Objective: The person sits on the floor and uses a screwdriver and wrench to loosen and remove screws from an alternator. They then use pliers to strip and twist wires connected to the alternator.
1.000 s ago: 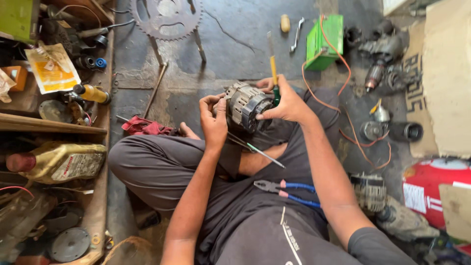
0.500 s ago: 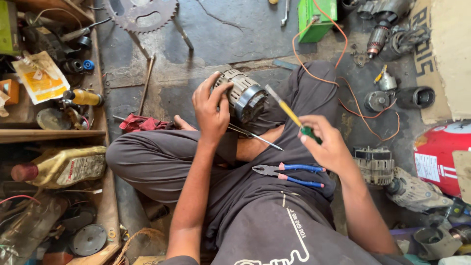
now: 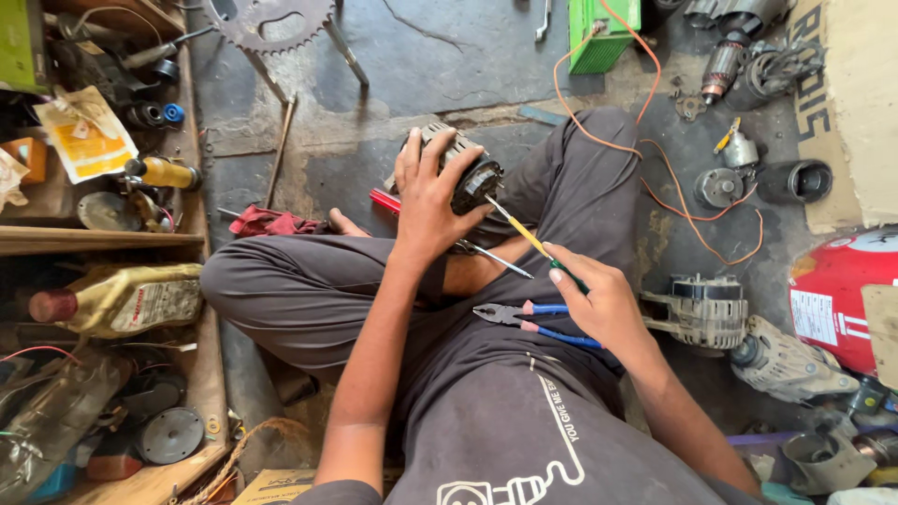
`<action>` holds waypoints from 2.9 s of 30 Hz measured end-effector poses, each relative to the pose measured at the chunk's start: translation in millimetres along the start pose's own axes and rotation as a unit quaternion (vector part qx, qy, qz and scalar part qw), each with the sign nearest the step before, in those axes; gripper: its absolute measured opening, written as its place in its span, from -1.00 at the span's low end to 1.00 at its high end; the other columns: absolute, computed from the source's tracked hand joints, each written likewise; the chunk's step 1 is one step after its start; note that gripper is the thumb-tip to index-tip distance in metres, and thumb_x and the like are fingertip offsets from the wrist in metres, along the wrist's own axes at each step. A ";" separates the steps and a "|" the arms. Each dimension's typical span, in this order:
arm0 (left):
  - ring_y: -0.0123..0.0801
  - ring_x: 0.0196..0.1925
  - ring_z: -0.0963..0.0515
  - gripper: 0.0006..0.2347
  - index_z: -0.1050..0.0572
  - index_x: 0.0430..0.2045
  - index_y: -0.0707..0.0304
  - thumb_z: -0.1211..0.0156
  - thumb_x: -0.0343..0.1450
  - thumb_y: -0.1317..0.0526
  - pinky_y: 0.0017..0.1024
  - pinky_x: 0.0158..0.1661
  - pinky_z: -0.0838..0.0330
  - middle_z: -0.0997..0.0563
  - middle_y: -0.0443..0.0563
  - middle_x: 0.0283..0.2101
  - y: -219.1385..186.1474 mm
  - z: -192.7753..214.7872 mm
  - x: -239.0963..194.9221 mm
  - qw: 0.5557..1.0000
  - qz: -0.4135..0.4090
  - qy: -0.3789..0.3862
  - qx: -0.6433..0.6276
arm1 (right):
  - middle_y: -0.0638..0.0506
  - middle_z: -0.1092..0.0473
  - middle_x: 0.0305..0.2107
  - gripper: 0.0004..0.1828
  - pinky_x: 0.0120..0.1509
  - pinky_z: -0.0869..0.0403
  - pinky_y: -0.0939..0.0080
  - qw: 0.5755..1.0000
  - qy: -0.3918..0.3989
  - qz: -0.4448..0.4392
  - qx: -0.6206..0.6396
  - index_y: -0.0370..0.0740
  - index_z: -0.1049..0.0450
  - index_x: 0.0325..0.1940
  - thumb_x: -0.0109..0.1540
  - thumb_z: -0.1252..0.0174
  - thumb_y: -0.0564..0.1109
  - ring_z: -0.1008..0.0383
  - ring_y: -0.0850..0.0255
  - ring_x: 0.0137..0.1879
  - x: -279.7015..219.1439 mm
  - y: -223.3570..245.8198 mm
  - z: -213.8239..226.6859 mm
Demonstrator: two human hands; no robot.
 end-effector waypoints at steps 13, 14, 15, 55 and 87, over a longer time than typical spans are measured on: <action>0.04 0.21 -0.39 -0.74 -0.67 -0.25 0.11 -0.11 0.35 0.07 0.02 0.28 -0.15 -0.60 0.08 0.01 9.0 5.4 51.2 0.994 -0.085 0.066 0.016 | -0.15 -0.51 -0.28 -0.61 -0.16 -0.49 0.04 0.983 0.008 0.128 -0.130 -0.22 -0.51 0.18 0.26 -0.20 -0.21 -0.56 -0.08 -0.22 16.3 21.7 10.8; 0.08 0.22 -0.41 -0.75 -0.67 -0.29 0.13 -0.11 0.33 0.08 0.04 0.26 -0.16 -0.63 0.05 -0.02 5.9 4.1 54.7 0.990 -0.126 0.054 0.019 | -0.15 -0.51 -0.21 -0.63 -0.11 -0.51 0.05 0.983 -0.004 0.160 -0.090 -0.22 -0.49 0.19 0.28 -0.20 -0.21 -0.57 -0.07 -0.15 17.4 24.4 12.4; 0.13 0.23 -0.42 -0.75 -0.68 -0.33 0.15 -0.10 0.32 0.08 0.06 0.25 -0.16 -0.65 0.03 -0.05 1.8 2.4 56.2 0.985 -0.167 0.044 0.019 | -0.16 -0.50 -0.13 -0.64 -0.06 -0.53 0.06 0.980 -0.015 0.190 -0.050 -0.21 -0.47 0.20 0.30 -0.20 -0.21 -0.58 -0.06 -0.08 16.4 26.1 15.1; -0.06 -0.04 -0.59 -0.71 -0.62 -0.30 0.26 -0.07 0.25 0.13 -0.14 0.11 -0.30 -0.69 0.07 -0.13 12.7 -0.9 62.0 0.987 -0.119 0.084 -0.068 | -0.03 -0.43 -0.45 -0.76 -0.41 -0.43 0.06 0.952 -0.052 0.181 -0.240 -0.14 -0.56 0.04 0.30 -0.23 -0.12 -0.48 -0.01 -0.42 30.1 14.4 7.7; -0.04 0.02 -0.56 -0.66 -0.65 -0.10 0.11 -0.03 0.43 -0.03 -0.13 0.06 -0.27 -0.67 0.05 -0.01 39.0 -24.6 82.4 0.952 -0.161 0.256 0.040 | -0.07 -0.48 -0.30 -0.73 -0.20 -0.49 0.20 0.960 -0.037 0.236 -0.149 -0.15 -0.38 0.13 0.34 -0.13 -0.12 -0.52 0.05 -0.22 33.2 24.2 27.7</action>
Point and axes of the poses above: each hand's wrist, its own x-axis towards the middle knuckle, its own z-axis out of the back of the hand, y = z × x, the point moved 7 cm from there along x, towards the middle knuckle
